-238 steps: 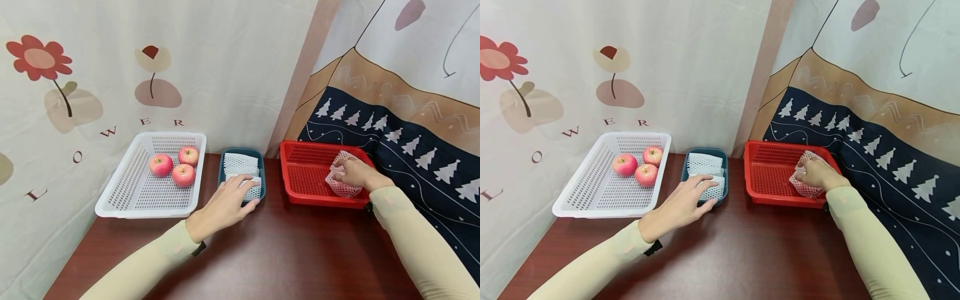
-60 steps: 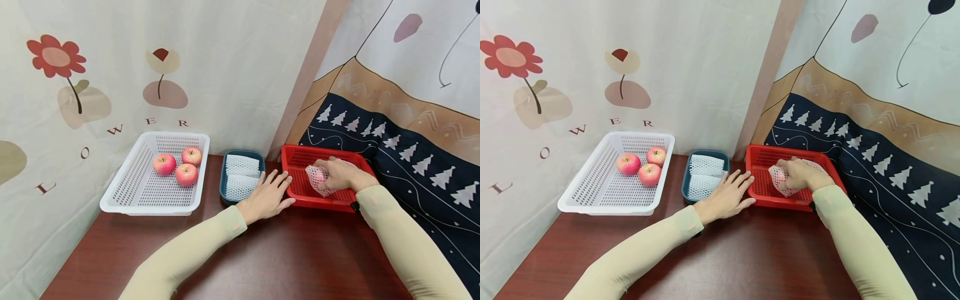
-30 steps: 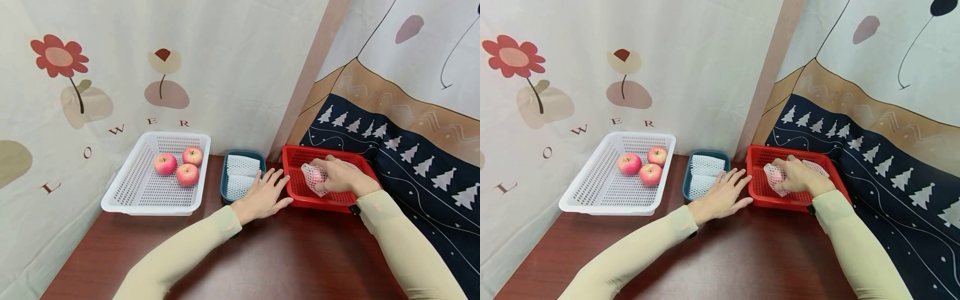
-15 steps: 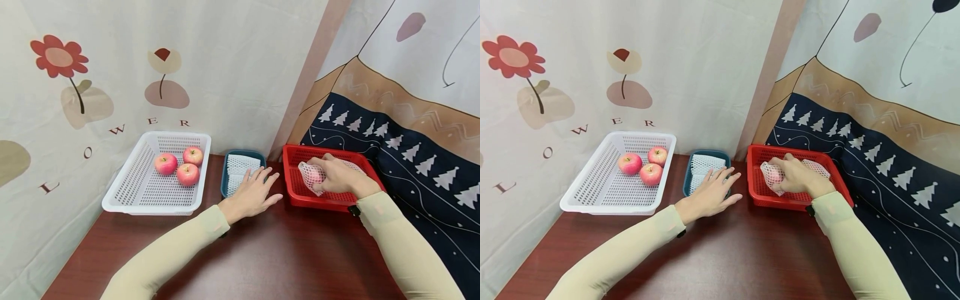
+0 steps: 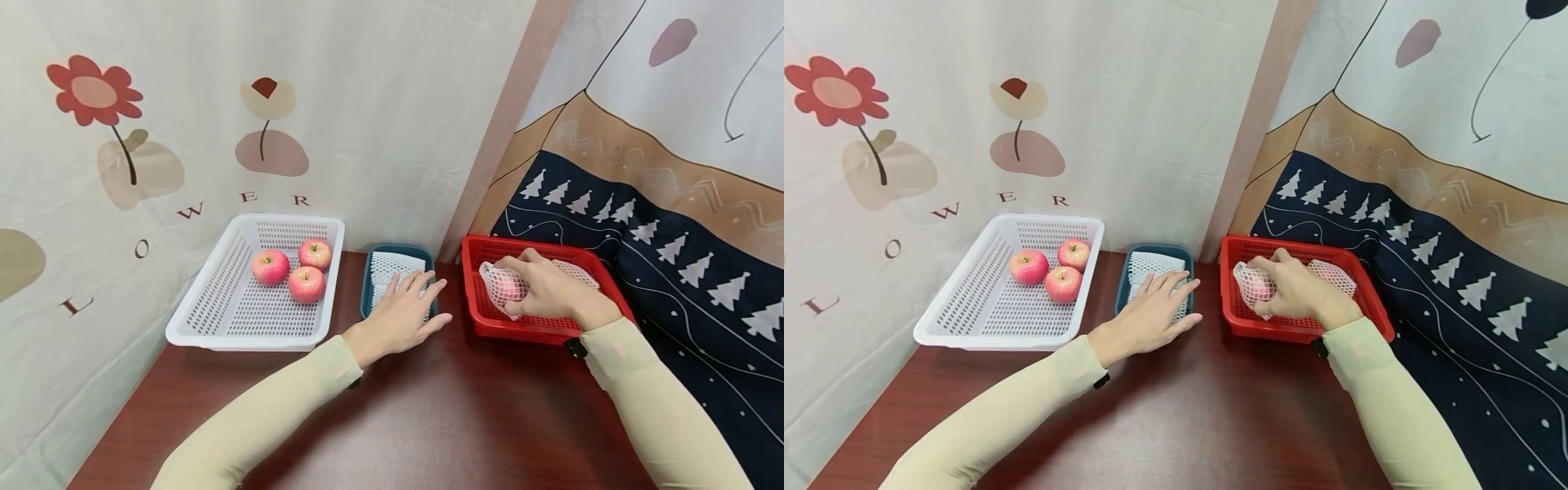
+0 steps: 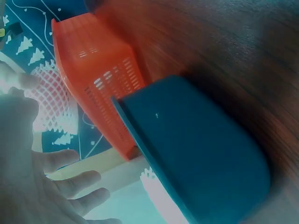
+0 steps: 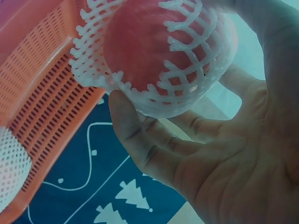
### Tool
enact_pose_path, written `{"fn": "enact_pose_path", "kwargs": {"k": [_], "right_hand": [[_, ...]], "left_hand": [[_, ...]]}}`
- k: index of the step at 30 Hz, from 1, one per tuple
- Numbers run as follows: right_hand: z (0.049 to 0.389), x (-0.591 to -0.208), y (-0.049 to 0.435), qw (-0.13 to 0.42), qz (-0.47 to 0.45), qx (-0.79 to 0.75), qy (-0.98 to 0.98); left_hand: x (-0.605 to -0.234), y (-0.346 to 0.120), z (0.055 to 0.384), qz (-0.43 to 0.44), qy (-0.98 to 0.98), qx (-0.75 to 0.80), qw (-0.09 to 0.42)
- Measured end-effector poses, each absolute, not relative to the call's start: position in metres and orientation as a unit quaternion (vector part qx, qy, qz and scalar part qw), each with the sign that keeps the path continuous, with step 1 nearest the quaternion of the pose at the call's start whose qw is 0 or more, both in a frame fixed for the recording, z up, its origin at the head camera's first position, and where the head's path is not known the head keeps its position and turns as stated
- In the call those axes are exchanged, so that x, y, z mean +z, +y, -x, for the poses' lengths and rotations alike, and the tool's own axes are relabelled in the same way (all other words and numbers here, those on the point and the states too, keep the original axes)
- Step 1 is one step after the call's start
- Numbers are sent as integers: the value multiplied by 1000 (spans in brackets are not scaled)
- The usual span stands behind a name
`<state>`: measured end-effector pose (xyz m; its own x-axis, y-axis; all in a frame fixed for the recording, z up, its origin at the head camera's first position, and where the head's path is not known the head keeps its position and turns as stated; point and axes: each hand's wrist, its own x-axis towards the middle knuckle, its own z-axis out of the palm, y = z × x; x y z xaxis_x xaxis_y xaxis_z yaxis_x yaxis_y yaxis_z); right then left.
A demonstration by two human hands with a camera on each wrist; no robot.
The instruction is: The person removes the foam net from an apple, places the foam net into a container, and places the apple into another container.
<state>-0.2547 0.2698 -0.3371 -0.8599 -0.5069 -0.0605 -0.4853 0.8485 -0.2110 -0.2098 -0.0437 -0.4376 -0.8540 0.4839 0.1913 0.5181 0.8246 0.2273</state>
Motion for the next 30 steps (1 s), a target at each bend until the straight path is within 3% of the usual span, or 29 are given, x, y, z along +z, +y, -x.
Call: {"fn": "enact_pose_path", "kwargs": {"k": [30], "right_hand": [[227, -335, 248, 45, 306, -118, 943]], "left_hand": [[-437, -80, 187, 311, -924, -135, 174]]}}
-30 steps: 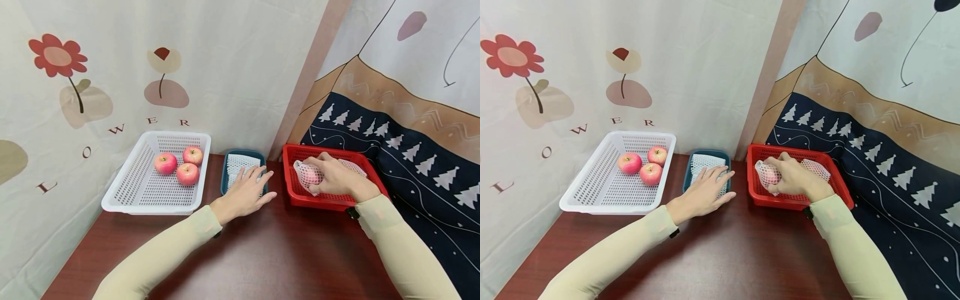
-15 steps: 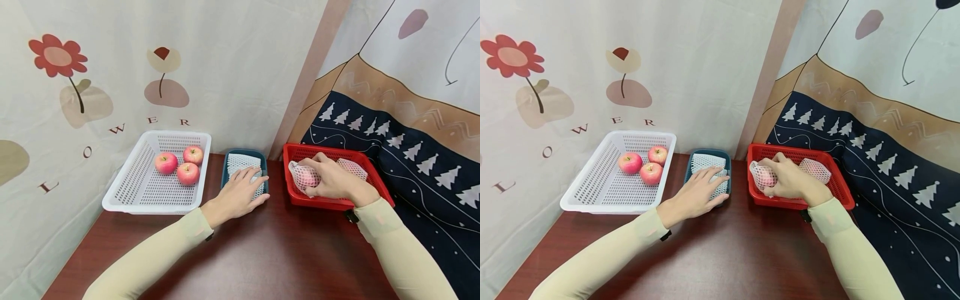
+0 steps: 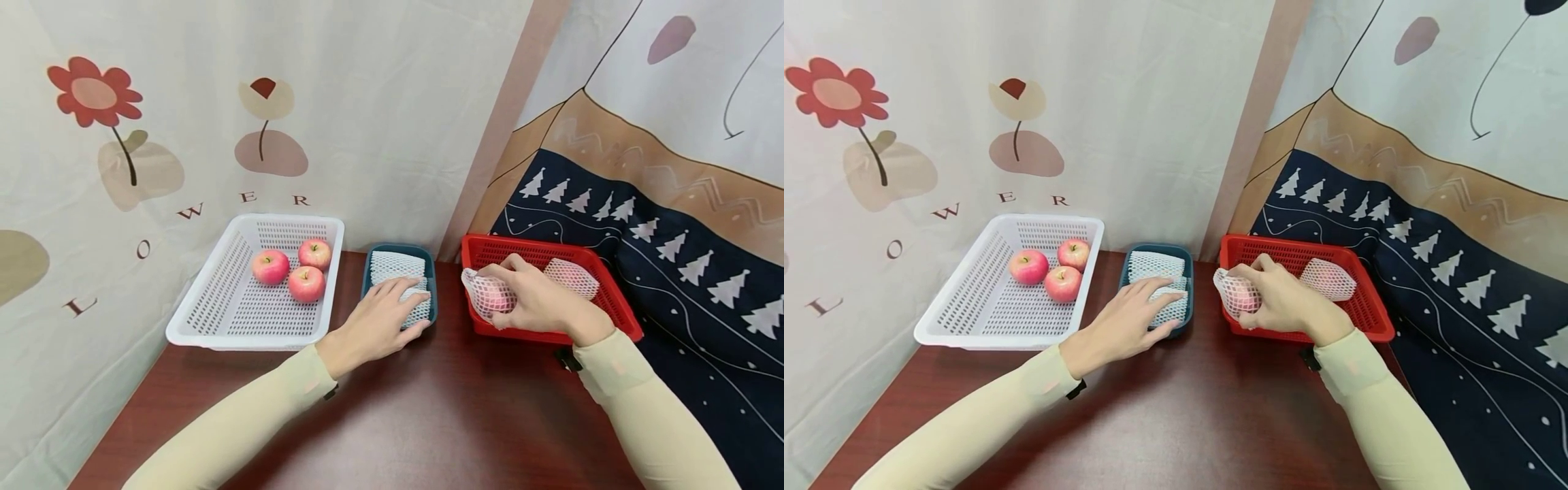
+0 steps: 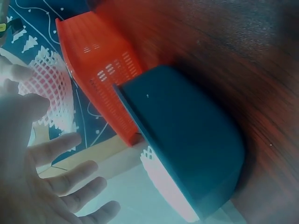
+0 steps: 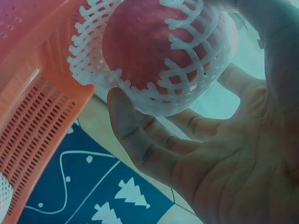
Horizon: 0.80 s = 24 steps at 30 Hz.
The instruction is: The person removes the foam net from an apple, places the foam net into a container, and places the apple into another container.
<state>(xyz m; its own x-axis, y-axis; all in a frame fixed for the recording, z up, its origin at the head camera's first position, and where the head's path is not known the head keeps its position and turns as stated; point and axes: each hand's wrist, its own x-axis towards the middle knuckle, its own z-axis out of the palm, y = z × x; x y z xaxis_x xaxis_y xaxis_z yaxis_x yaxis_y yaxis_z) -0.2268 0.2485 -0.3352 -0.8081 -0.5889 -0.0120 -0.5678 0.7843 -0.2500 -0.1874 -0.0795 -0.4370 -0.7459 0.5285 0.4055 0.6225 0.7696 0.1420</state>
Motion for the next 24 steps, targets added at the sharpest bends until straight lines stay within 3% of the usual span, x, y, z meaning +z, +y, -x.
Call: {"fn": "enact_pose_path", "kwargs": {"k": [16, 24], "right_hand": [[212, -347, 234, 41, 342, -152, 927], [204, -356, 226, 30, 364, -162, 917]], "left_hand": [[-438, -96, 177, 308, -919, -141, 200], [-436, -103, 173, 297, -925, -140, 188]]}}
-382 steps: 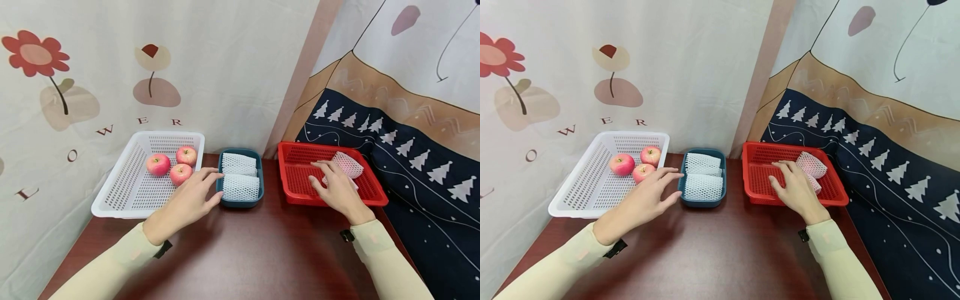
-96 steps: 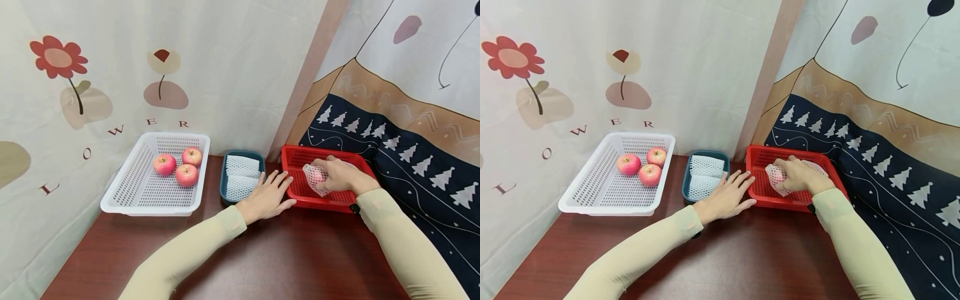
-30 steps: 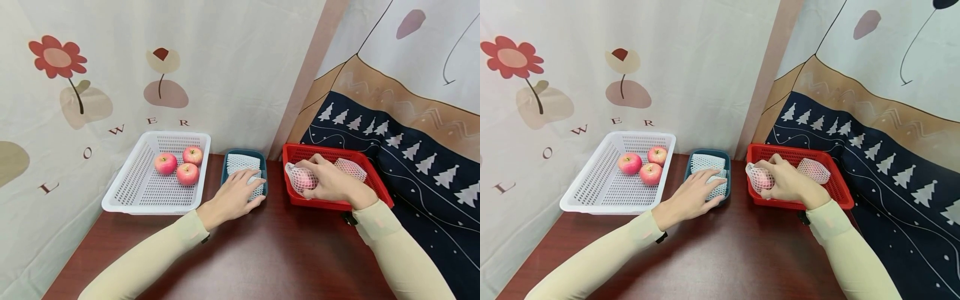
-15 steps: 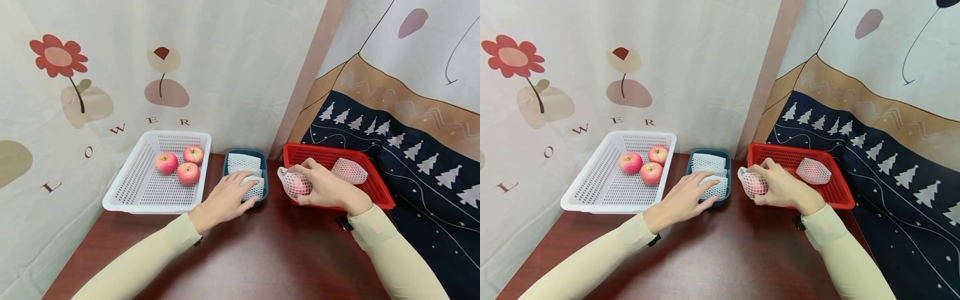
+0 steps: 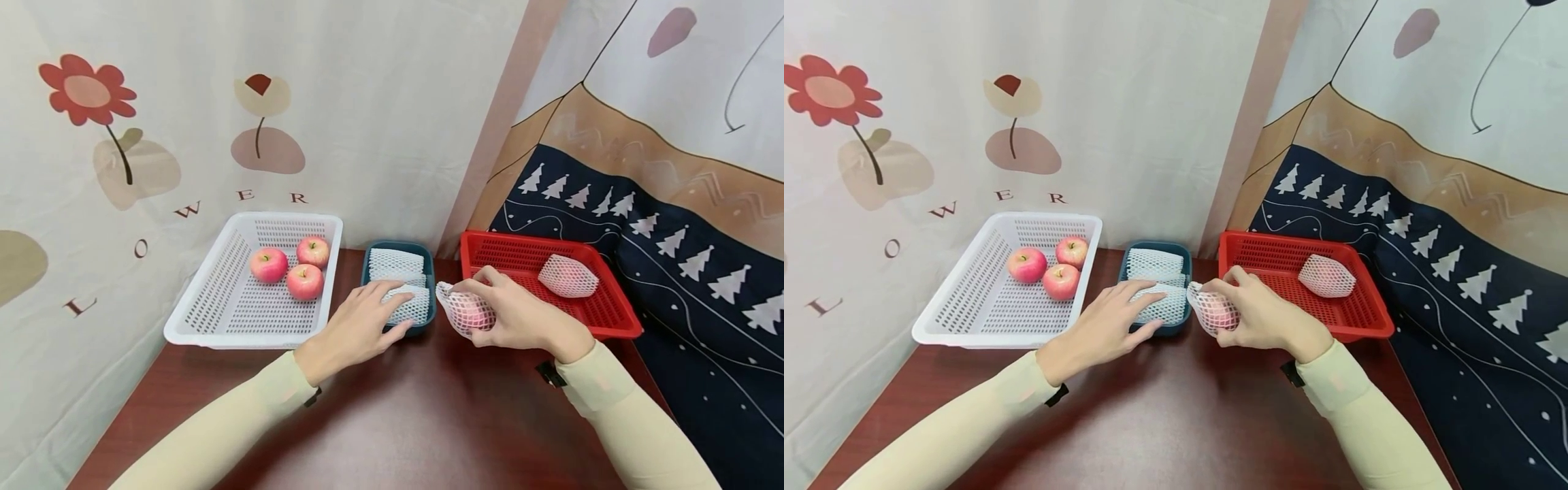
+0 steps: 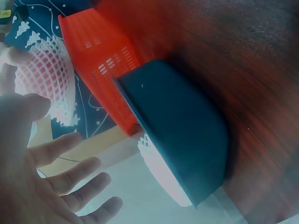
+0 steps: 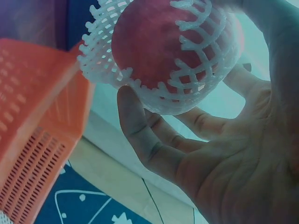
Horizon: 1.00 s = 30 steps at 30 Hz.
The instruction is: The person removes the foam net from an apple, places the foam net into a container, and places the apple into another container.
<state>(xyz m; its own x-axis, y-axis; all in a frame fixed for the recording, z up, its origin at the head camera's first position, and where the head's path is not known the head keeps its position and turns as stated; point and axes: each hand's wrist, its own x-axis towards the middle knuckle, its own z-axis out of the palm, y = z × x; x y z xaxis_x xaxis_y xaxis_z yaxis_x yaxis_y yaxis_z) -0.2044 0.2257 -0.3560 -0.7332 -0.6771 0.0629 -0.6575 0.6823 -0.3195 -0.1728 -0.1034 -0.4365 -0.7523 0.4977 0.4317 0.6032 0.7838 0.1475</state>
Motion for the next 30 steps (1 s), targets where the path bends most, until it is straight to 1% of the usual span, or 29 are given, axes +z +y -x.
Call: {"fn": "enact_pose_path", "kwargs": {"k": [17, 30], "right_hand": [[188, -381, 205, 29, 408, -167, 897], [184, -402, 190, 50, 419, -169, 891]], "left_hand": [[-441, -122, 158, 286, -927, -156, 187], [-448, -130, 148, 269, -932, -163, 180]]}}
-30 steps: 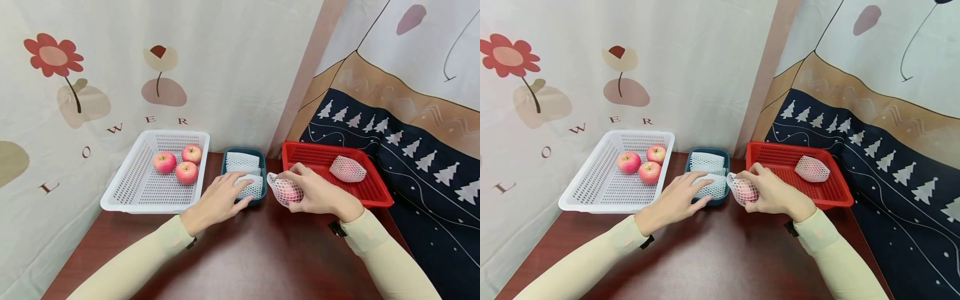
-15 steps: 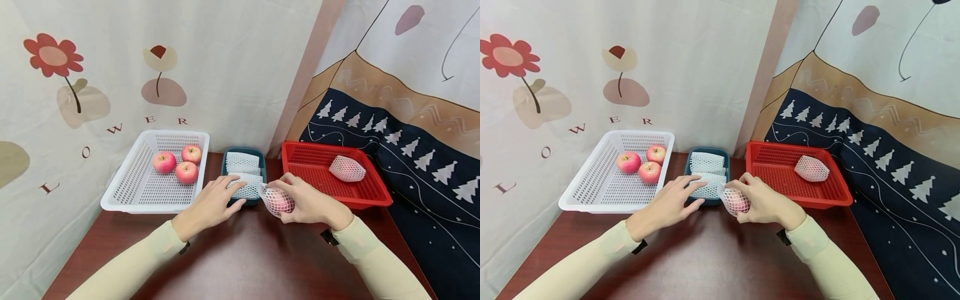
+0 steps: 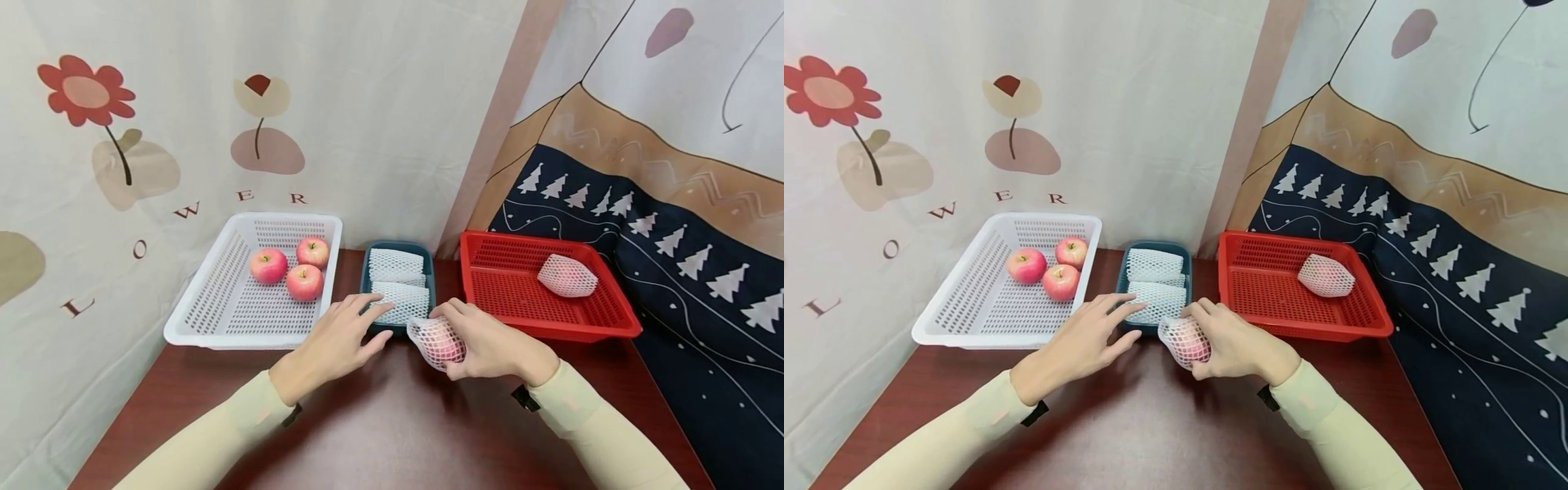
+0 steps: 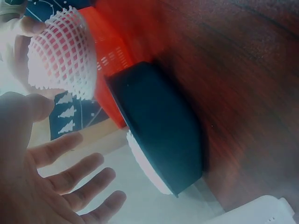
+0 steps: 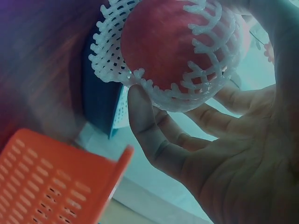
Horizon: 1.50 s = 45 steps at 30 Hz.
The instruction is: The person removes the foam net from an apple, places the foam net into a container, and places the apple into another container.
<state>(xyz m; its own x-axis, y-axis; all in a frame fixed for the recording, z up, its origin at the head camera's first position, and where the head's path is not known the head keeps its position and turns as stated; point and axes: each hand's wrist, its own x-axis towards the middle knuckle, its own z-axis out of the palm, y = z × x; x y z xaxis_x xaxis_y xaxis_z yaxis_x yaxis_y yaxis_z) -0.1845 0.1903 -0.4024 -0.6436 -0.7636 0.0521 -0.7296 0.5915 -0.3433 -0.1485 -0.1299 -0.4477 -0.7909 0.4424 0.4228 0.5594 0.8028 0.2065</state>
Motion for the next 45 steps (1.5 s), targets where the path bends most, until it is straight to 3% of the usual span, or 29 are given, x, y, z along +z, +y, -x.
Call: {"fn": "enact_pose_path", "kwargs": {"k": [30, 45], "right_hand": [[179, -442, 167, 90, 440, -128, 884], [172, -449, 170, 71, 445, -120, 885]], "left_hand": [[-457, -132, 136, 274, -932, -169, 167], [-465, -133, 127, 285, -926, -178, 173]]}}
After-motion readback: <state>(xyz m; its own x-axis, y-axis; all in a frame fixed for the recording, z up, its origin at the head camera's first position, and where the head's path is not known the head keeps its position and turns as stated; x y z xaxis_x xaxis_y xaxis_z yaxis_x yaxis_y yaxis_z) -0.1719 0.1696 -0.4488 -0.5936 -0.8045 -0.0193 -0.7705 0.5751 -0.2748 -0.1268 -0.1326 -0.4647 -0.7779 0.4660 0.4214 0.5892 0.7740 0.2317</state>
